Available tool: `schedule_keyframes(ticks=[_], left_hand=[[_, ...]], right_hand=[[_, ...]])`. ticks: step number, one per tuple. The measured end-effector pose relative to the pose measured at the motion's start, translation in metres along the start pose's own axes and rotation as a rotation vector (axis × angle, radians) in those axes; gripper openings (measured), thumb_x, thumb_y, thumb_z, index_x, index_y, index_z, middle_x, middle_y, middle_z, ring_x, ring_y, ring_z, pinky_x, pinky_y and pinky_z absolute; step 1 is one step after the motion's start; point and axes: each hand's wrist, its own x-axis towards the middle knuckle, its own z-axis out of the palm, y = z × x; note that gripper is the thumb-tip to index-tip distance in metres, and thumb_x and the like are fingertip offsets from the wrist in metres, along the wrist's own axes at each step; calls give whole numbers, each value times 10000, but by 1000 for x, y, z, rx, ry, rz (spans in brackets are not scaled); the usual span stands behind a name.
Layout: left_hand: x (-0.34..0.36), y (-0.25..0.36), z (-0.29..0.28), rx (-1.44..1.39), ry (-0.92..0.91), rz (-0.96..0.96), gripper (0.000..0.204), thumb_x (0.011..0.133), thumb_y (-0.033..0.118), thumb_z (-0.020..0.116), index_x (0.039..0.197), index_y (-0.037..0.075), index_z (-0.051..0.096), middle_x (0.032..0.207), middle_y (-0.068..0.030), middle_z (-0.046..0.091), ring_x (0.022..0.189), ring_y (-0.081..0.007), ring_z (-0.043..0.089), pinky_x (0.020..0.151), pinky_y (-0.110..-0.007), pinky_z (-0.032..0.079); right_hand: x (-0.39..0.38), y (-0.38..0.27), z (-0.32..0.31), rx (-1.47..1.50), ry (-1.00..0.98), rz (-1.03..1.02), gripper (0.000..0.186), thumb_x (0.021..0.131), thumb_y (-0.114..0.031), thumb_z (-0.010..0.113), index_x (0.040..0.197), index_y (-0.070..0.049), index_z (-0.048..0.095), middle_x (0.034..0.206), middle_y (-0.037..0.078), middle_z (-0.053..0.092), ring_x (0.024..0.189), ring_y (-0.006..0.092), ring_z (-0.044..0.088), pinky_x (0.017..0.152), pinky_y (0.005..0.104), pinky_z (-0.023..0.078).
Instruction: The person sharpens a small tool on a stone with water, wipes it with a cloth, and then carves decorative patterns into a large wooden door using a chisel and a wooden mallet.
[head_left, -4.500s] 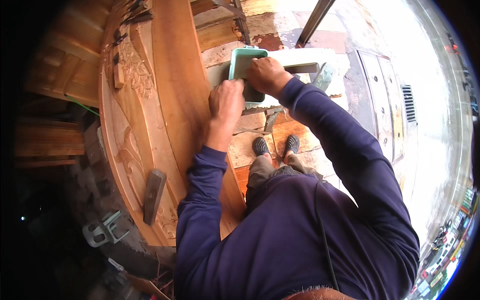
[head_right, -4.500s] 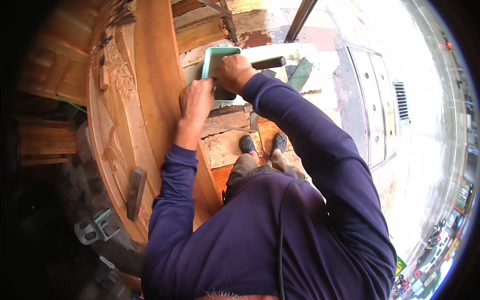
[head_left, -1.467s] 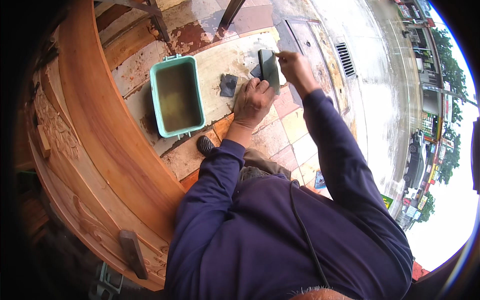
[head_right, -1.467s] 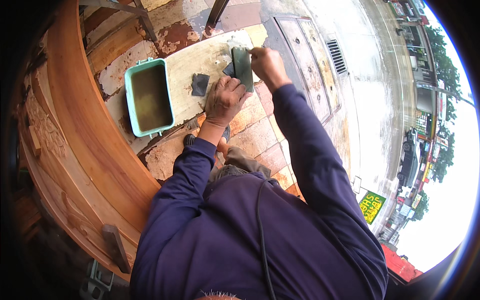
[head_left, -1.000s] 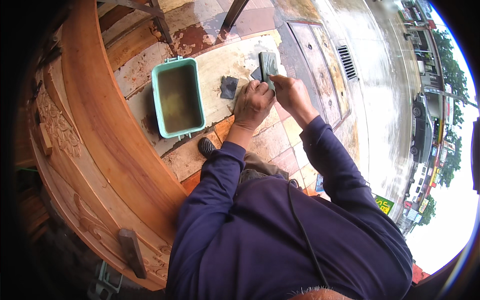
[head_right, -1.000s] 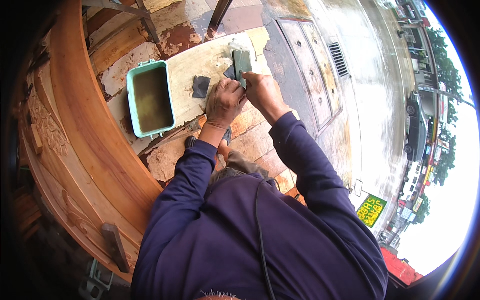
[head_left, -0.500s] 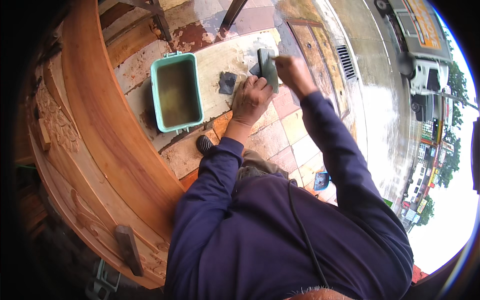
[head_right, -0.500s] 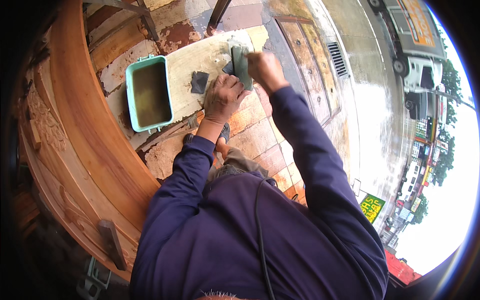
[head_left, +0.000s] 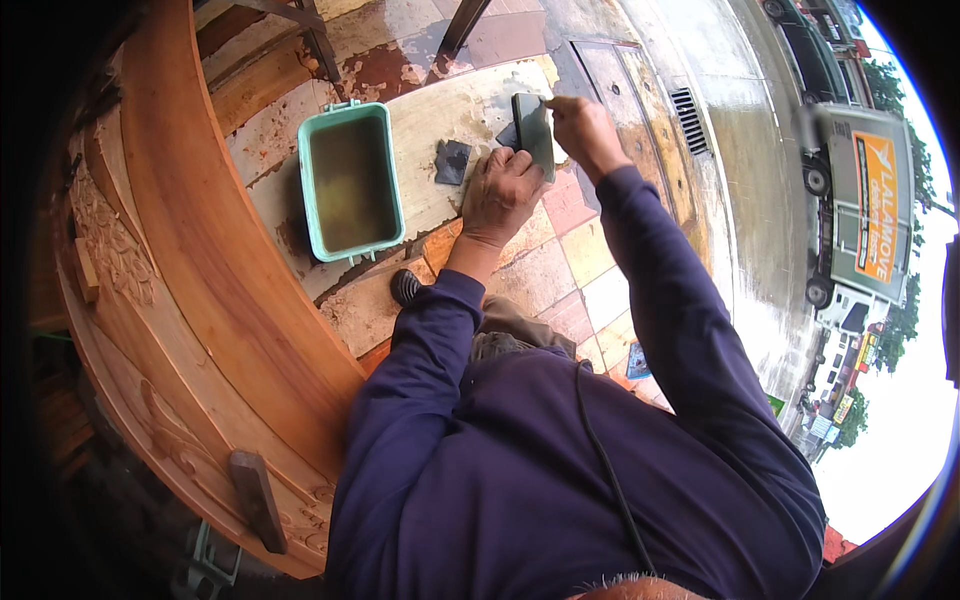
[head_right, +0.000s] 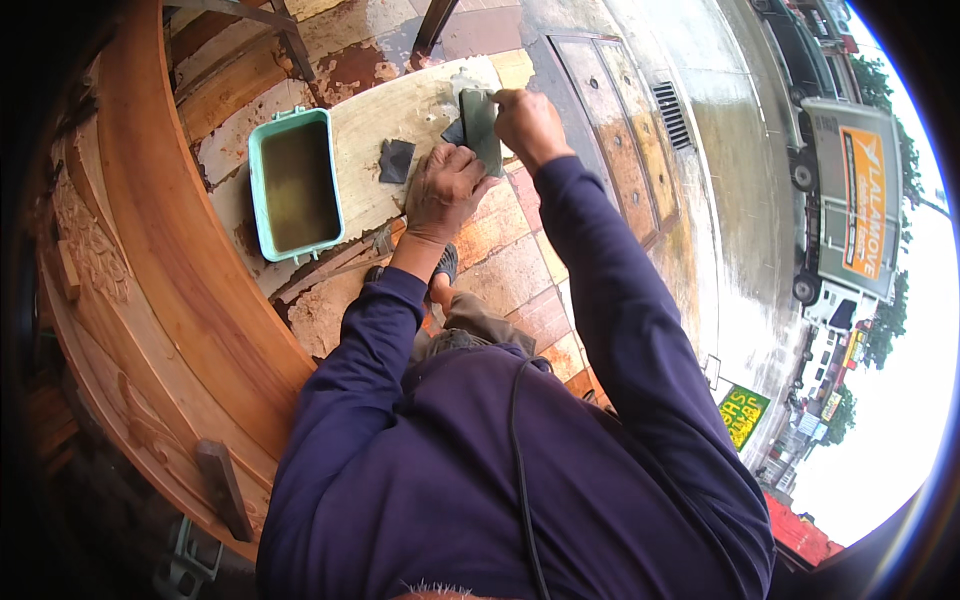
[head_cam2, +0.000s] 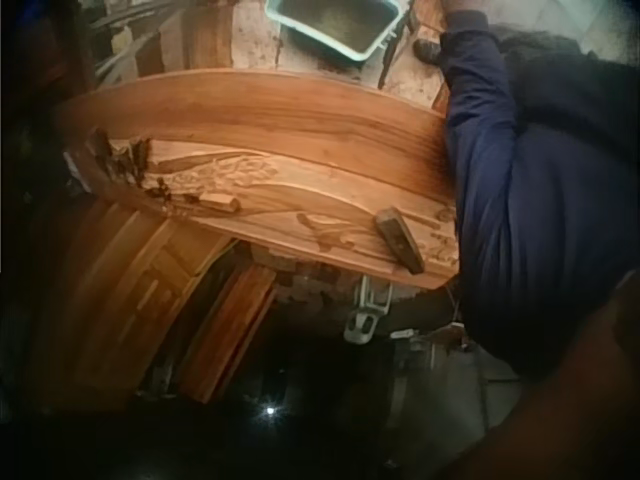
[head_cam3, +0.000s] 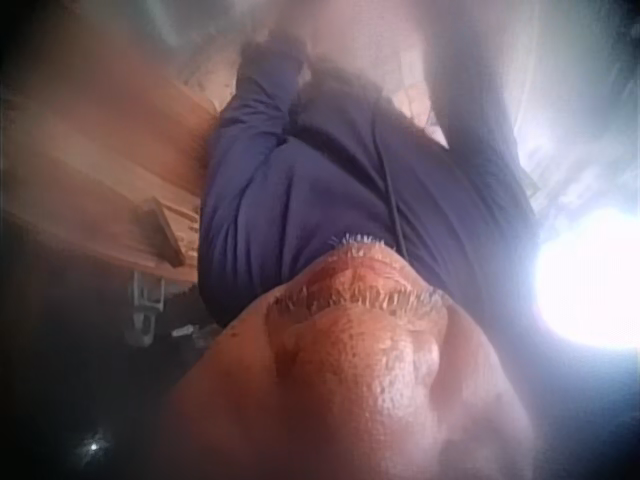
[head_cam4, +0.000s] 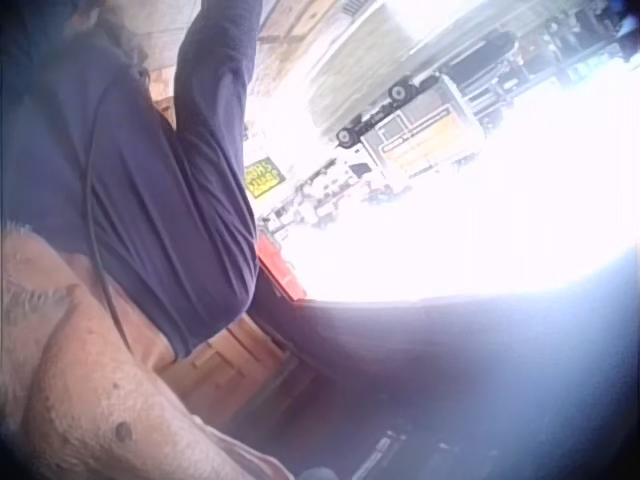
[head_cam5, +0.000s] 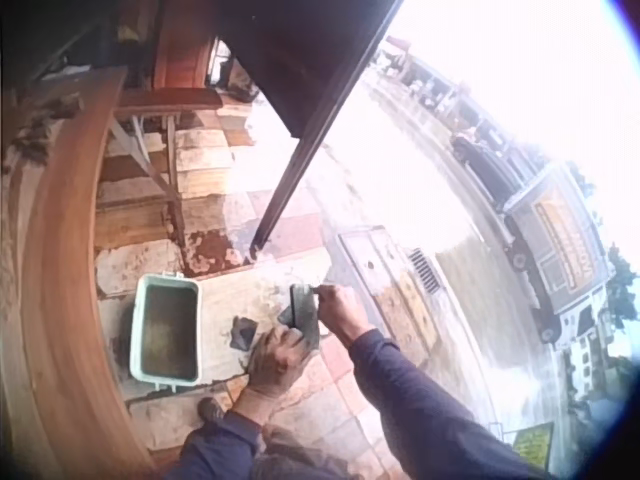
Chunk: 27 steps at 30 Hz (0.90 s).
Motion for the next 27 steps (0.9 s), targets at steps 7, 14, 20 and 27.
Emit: schedule_keyframes(ticks=[7, 14, 20, 27], left_hand=[[0, 1, -5, 45, 20, -16, 240, 805, 302, 850, 872, 141, 684, 945, -12, 632, 1027, -244, 614, 914, -390, 503], [-3, -6, -8, 66, 29, -24, 235, 828, 311, 839, 864, 139, 682, 950, -16, 635, 1037, -244, 611, 916, -392, 504], [-3, 6, -1, -28, 1, -28, 215, 818, 268, 843, 874, 128, 689, 962, -19, 640, 1028, -256, 611, 921, -395, 505], [-9, 4, 0, -20, -28, -39, 202, 812, 265, 833, 871, 146, 679, 960, -19, 629, 1035, -249, 613, 936, -393, 496]], right_hand=[[-30, -3, 5, -3, -37, -12, 318, 909, -96, 591, 1128, -105, 821, 946, 282, 738, 888, 421, 756, 836, 485, 611], [-53, -13, 12, -1, -62, -47, 309, 944, -120, 576, 1124, -144, 827, 919, 285, 740, 875, 454, 748, 844, 517, 608], [-24, 11, 6, -16, -30, -45, 321, 916, -94, 569, 1115, -76, 820, 876, 297, 726, 843, 440, 749, 818, 505, 609], [-8, -2, -3, -54, -53, 24, 345, 917, -62, 546, 1127, -81, 819, 918, 299, 730, 859, 435, 754, 814, 516, 610]])
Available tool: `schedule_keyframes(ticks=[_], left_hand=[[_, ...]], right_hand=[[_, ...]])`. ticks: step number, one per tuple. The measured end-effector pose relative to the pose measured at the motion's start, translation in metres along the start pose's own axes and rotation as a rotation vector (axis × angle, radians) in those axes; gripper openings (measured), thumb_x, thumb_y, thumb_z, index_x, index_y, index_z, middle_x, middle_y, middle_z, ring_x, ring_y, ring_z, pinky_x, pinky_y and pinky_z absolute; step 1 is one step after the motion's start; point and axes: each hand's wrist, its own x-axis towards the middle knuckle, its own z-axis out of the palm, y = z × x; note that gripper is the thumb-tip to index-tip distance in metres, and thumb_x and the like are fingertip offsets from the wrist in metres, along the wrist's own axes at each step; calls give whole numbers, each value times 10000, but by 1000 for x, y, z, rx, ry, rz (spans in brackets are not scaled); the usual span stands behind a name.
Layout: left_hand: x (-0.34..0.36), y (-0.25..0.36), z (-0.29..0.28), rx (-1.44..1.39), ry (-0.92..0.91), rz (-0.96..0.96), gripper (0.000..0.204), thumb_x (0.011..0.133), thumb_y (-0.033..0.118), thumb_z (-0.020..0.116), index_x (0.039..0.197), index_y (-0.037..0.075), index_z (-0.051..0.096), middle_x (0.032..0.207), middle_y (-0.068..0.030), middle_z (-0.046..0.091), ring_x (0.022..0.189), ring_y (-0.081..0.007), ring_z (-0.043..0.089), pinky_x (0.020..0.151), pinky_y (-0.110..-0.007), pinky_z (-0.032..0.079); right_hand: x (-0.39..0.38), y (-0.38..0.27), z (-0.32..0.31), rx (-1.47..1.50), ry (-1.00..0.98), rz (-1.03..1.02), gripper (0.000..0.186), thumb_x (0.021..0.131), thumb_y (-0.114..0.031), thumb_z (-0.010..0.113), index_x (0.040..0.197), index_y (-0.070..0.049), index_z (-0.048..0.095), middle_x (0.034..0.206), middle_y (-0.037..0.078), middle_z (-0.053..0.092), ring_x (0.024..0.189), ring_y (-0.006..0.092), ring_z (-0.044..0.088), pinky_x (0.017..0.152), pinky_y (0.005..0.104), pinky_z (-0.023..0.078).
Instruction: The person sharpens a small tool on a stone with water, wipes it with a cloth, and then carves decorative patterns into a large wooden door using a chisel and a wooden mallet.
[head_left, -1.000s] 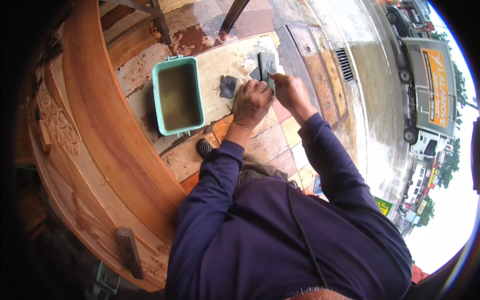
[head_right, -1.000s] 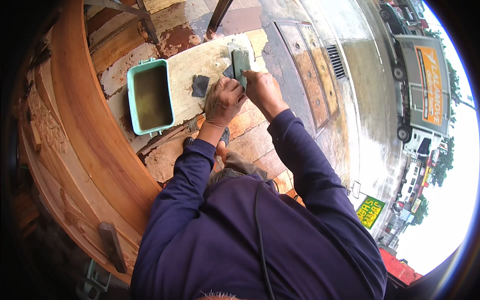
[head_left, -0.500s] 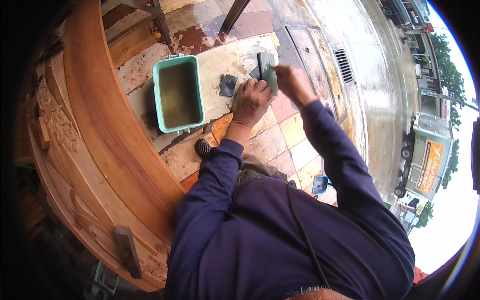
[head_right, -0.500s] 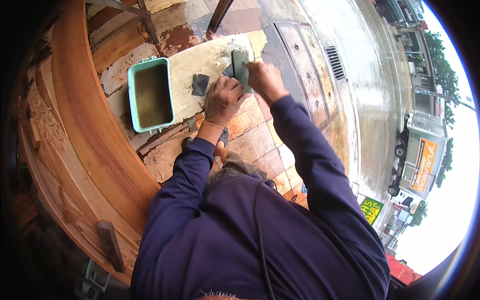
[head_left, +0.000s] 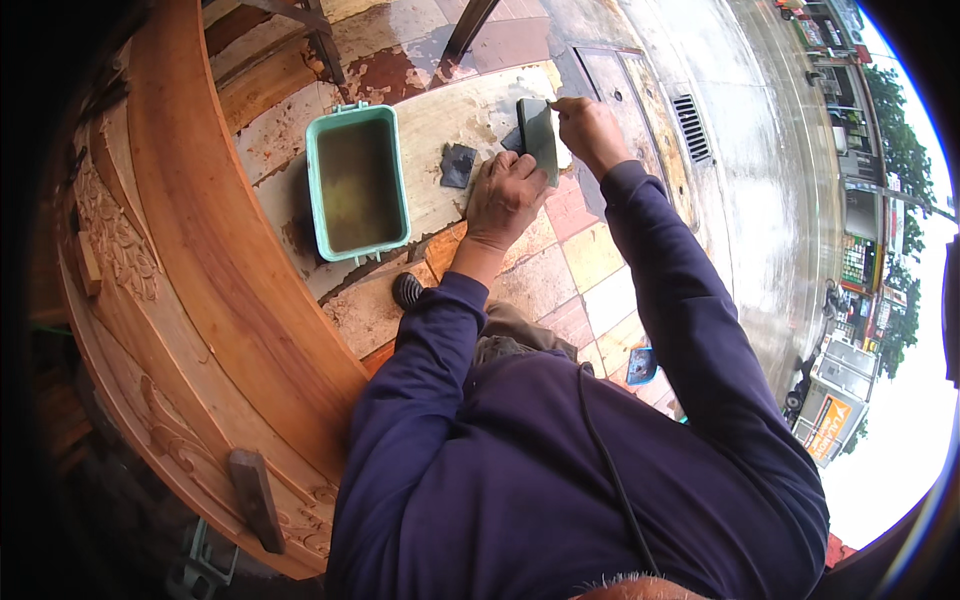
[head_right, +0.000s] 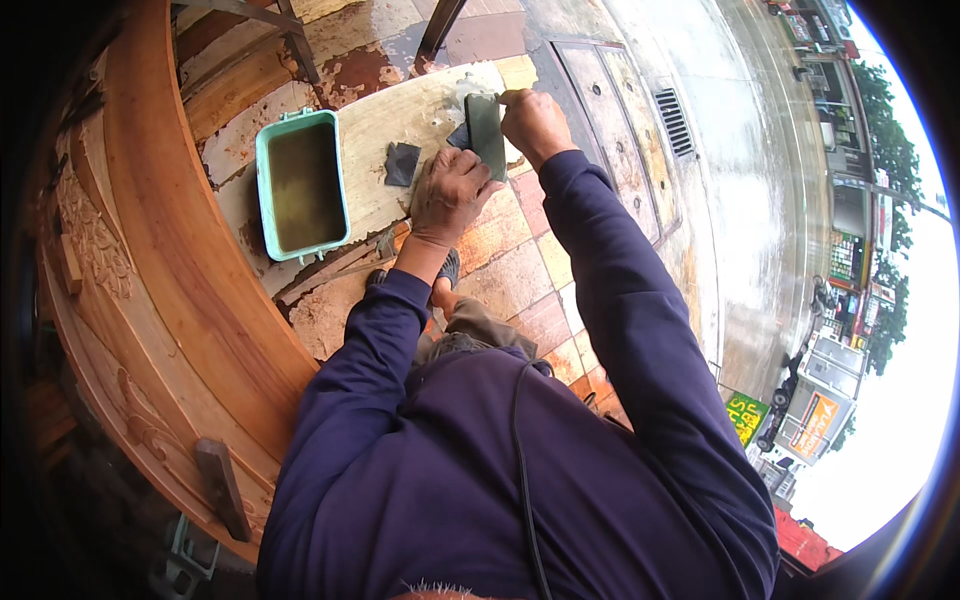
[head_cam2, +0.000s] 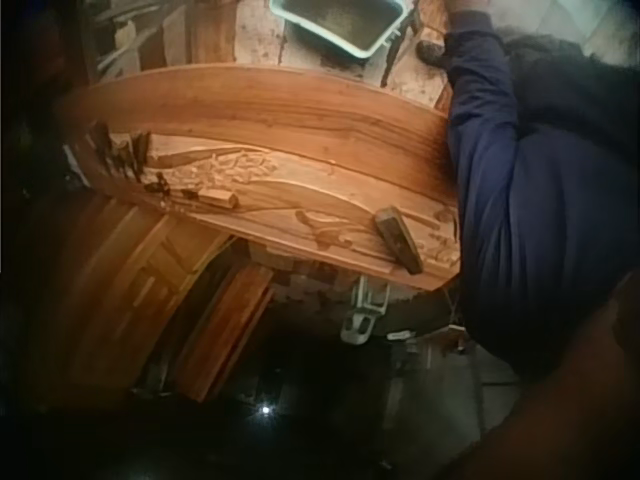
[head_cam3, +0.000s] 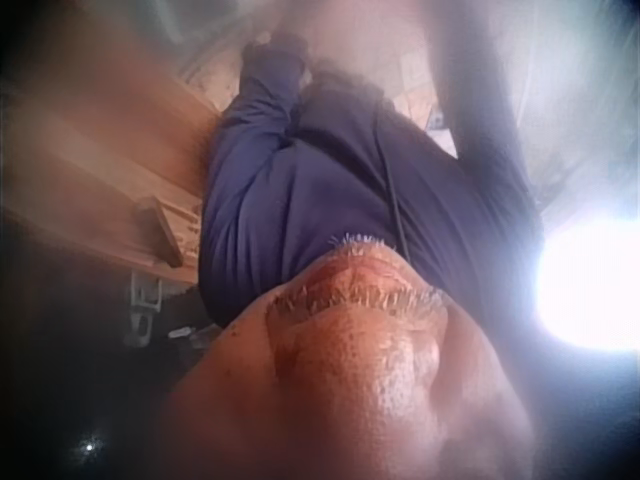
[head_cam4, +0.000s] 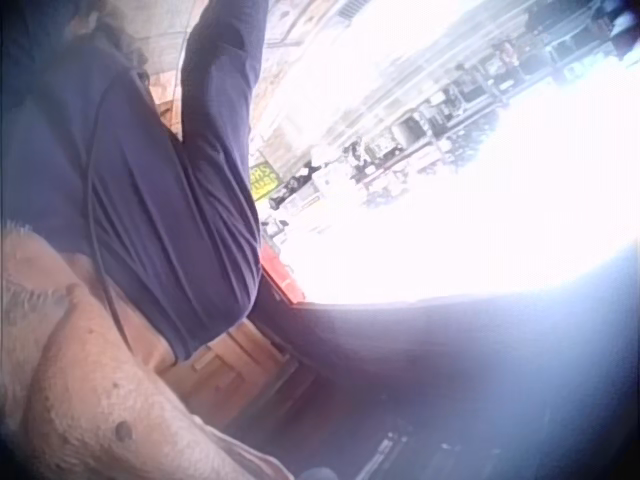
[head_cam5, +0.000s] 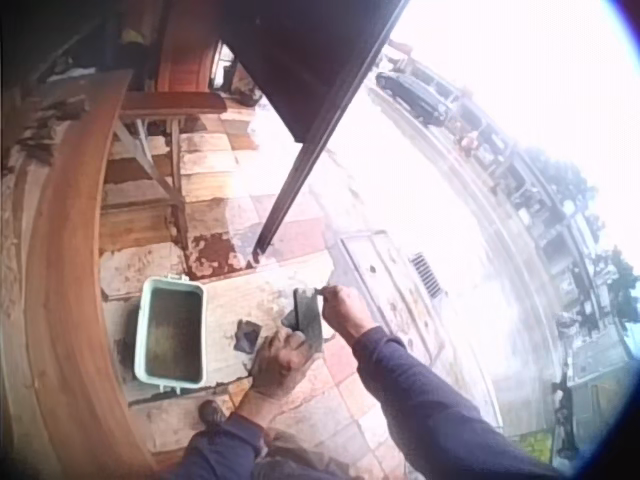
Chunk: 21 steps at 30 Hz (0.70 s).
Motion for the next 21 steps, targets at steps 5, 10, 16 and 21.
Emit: schedule_keyframes(ticks=[5, 10, 16, 21], left_hand=[[3, -9, -3, 26, 18, -1, 196, 819, 274, 818, 876, 154, 675, 967, -16, 618, 1045, -246, 611, 949, -397, 495], [5, 0, -1, 2, 19, 5, 230, 792, 254, 863, 871, 137, 682, 951, -19, 643, 1036, -252, 617, 923, -385, 501], [7, 4, -2, 25, 30, 33, 242, 778, 258, 871, 872, 142, 681, 946, -17, 632, 1026, -247, 611, 903, -388, 500], [2, -9, -4, 34, 39, 18, 192, 827, 279, 807, 874, 152, 671, 959, -23, 606, 1005, -240, 604, 916, -382, 497]], right_hand=[[-36, -15, 8, 27, -32, -79, 341, 906, -76, 565, 1133, -88, 819, 919, 300, 731, 869, 435, 755, 813, 501, 612], [-1, 8, 7, 11, -21, 4, 352, 919, -108, 555, 1153, -106, 817, 924, 302, 731, 875, 450, 749, 831, 506, 611], [-8, 8, 4, 34, 12, 24, 368, 891, -62, 564, 1150, -115, 819, 938, 292, 739, 901, 459, 747, 869, 507, 606], [-36, -19, 7, 26, -101, -2, 362, 886, -63, 570, 1147, -107, 818, 960, 308, 735, 918, 453, 748, 868, 507, 607]])
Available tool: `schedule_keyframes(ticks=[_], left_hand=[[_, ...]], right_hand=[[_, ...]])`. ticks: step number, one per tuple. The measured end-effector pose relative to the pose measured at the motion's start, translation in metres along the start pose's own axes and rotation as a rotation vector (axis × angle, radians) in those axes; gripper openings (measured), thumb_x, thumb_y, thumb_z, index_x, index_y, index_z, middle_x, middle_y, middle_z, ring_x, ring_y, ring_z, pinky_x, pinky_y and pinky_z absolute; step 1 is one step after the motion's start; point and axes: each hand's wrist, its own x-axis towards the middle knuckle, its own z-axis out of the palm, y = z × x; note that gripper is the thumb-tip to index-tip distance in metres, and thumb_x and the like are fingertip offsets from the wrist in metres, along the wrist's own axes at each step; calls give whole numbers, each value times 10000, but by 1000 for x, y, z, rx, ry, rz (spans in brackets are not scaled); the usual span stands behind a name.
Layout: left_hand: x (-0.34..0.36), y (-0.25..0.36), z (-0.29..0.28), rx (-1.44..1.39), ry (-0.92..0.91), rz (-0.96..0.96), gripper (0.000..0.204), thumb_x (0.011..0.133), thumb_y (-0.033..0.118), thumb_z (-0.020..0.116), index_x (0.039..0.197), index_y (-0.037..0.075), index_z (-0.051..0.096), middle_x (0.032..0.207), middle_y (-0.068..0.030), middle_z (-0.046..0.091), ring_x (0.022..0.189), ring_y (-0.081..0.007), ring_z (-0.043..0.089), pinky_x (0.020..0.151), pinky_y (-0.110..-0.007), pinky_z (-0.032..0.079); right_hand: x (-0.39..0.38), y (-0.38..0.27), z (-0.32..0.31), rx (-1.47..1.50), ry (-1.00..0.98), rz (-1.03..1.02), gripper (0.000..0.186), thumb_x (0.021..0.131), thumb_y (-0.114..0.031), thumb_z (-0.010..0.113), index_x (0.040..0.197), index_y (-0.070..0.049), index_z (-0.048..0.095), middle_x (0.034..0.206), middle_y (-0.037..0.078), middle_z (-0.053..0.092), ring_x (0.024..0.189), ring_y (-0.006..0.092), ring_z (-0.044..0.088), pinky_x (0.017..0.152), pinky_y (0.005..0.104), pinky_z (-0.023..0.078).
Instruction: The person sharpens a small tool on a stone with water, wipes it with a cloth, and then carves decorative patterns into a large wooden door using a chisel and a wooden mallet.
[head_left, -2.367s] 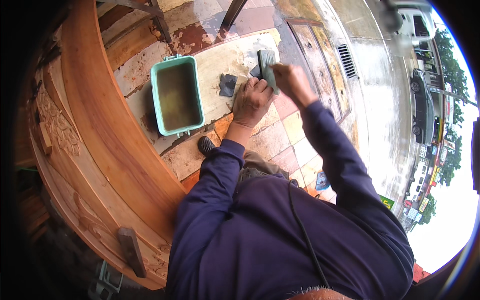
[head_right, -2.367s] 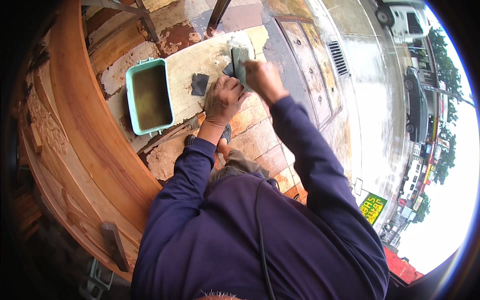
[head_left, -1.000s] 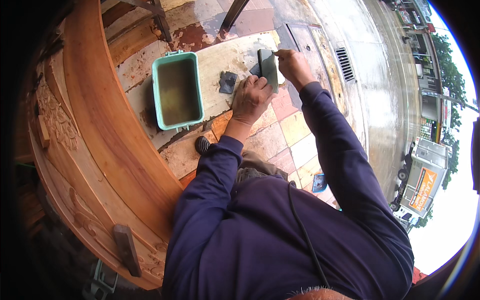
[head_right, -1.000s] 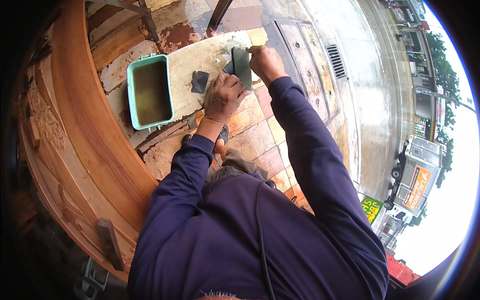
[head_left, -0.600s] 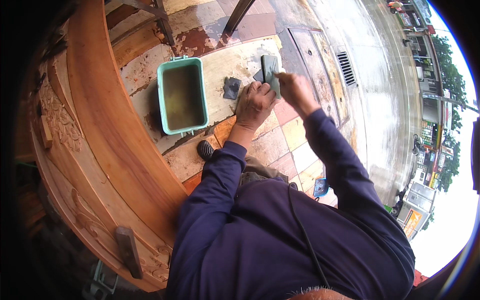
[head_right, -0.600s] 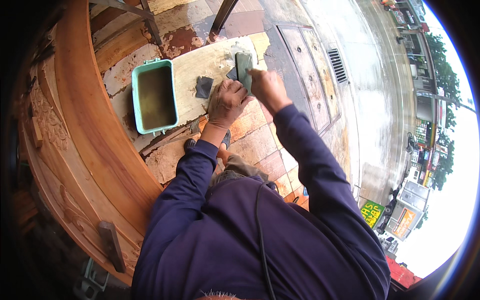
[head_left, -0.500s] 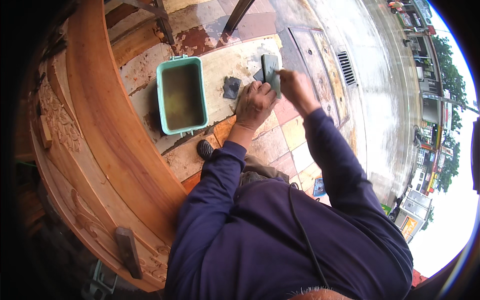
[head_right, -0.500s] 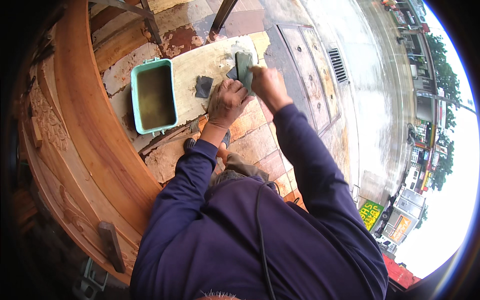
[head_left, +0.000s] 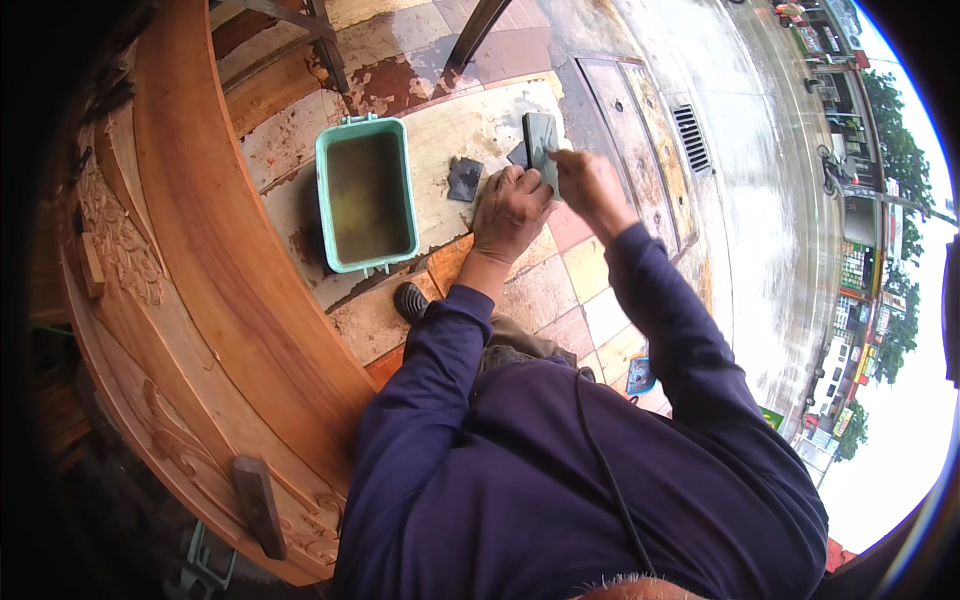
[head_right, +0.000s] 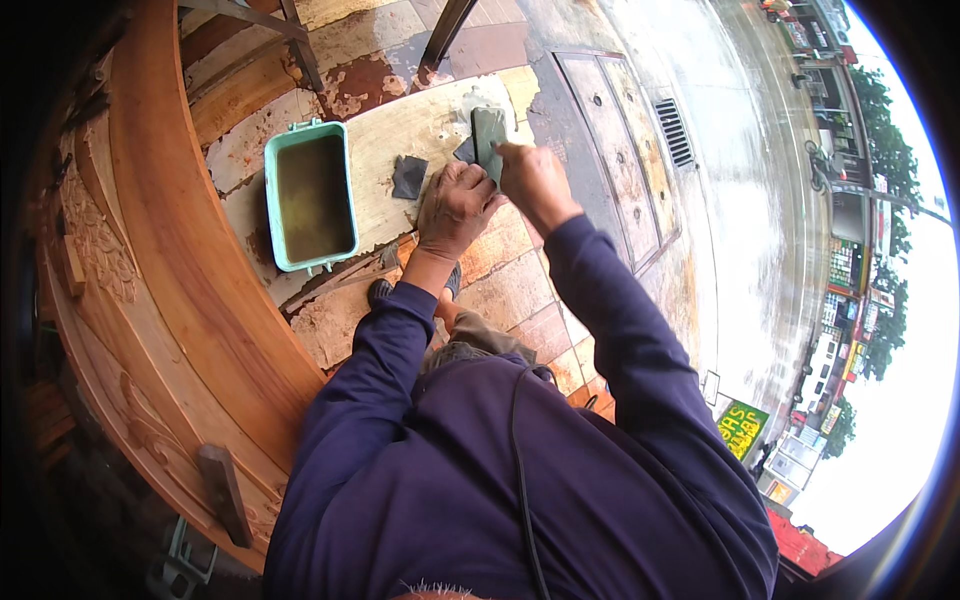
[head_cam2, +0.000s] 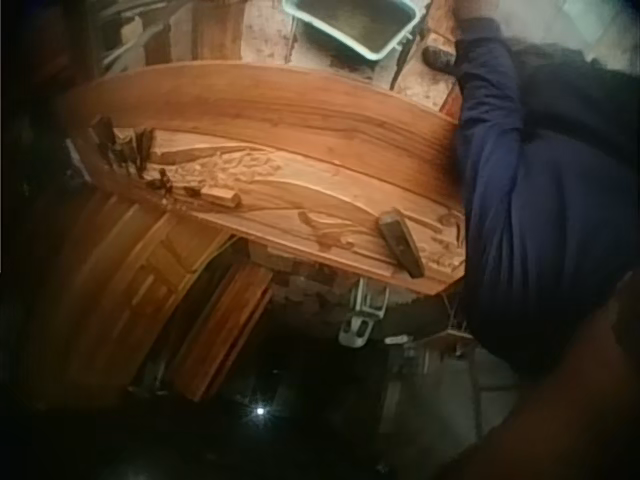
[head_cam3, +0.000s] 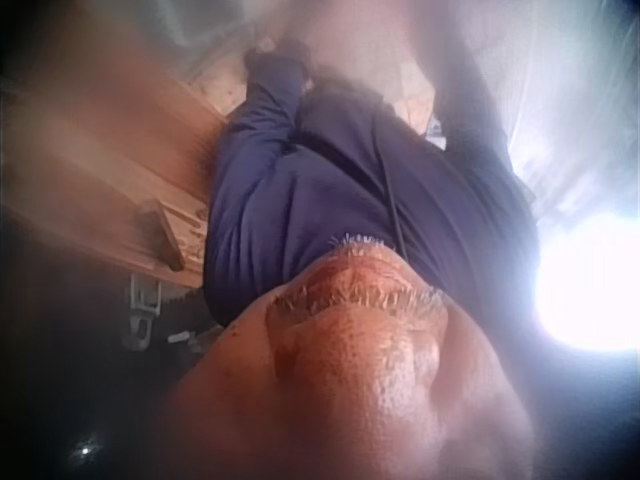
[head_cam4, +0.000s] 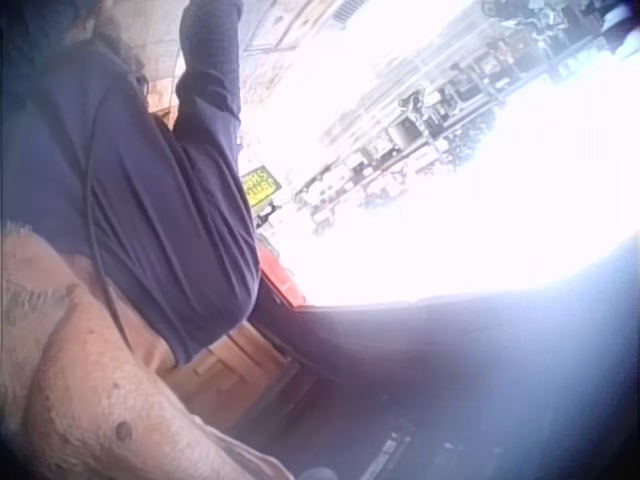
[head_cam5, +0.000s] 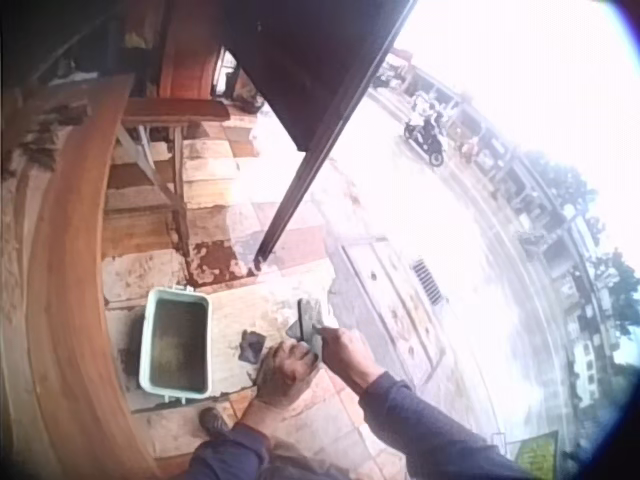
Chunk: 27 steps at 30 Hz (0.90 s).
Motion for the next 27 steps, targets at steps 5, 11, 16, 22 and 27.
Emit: schedule_keyframes(ticks=[5, 11, 16, 22, 27], left_hand=[[8, 11, 2, -21, -1, 16, 213, 805, 260, 847, 862, 136, 684, 948, -28, 624, 1010, -256, 609, 900, -401, 499], [6, -1, -3, 26, 28, -9, 231, 805, 290, 844, 876, 134, 690, 967, -18, 627, 1028, -257, 606, 911, -396, 496], [4, 7, 1, -20, -16, -12, 242, 799, 297, 848, 879, 131, 692, 968, -14, 631, 1037, -247, 607, 921, -393, 498], [4, 8, 5, -16, -5, 6, 229, 812, 293, 838, 870, 137, 681, 951, -21, 627, 1032, -255, 610, 929, -402, 495], [6, 5, -1, -7, 8, -11, 229, 814, 289, 839, 863, 136, 676, 945, -26, 620, 1022, -254, 610, 924, -397, 494]], right_hand=[[48, 24, -12, 11, 124, 5, 347, 874, -46, 565, 1107, -64, 821, 941, 307, 733, 912, 436, 753, 873, 497, 604], [6, 4, 9, 47, 102, -14, 314, 919, -95, 594, 1128, -123, 827, 947, 299, 736, 892, 461, 751, 852, 501, 615], [36, 25, -3, 0, 142, -38, 239, 977, -121, 634, 1112, -98, 830, 947, 274, 742, 871, 406, 772, 794, 460, 629], [41, 26, -3, 16, 156, 2, 291, 919, -101, 592, 1076, -112, 837, 914, 274, 740, 873, 430, 757, 851, 498, 615], [4, 20, 11, 45, 101, -52, 273, 921, -123, 607, 1064, -111, 839, 906, 276, 740, 857, 433, 753, 845, 507, 611]])
